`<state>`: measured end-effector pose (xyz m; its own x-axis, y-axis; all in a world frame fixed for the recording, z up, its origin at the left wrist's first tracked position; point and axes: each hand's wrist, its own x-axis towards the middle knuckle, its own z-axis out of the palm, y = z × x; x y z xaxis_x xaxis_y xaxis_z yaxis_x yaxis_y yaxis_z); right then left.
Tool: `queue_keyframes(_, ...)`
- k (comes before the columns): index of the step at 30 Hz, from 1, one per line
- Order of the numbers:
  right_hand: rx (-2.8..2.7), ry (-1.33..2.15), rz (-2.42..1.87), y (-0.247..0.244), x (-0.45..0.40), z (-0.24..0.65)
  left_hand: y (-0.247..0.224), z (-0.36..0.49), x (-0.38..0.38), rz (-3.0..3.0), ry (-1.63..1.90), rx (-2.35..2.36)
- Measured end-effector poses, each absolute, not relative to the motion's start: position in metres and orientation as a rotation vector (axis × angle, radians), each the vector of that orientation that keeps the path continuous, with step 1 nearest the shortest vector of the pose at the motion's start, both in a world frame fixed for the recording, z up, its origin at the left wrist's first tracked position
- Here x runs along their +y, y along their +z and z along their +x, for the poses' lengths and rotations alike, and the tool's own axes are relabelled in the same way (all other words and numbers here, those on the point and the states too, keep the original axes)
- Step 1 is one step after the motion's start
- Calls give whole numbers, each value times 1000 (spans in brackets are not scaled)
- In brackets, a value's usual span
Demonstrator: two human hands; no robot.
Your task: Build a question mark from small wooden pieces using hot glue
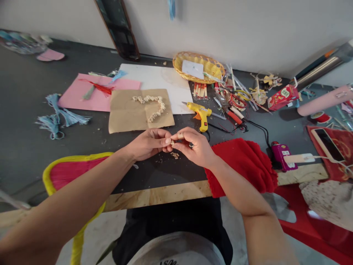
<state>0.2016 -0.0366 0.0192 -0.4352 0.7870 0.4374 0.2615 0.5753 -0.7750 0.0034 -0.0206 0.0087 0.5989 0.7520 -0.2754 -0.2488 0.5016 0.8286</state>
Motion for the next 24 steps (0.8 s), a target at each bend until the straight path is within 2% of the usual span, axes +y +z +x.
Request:
queue_keyframes(5,-1988,812,-838,20,-37,201,8,4,-20,839,656,688)
queue_keyframes(14,-1990,558,-821,18,-39,200,8,5,-21,803,706,665)
queue_keyframes(24,-2024,583,-809,17,-38,202,9,4,-21,842,707,667)
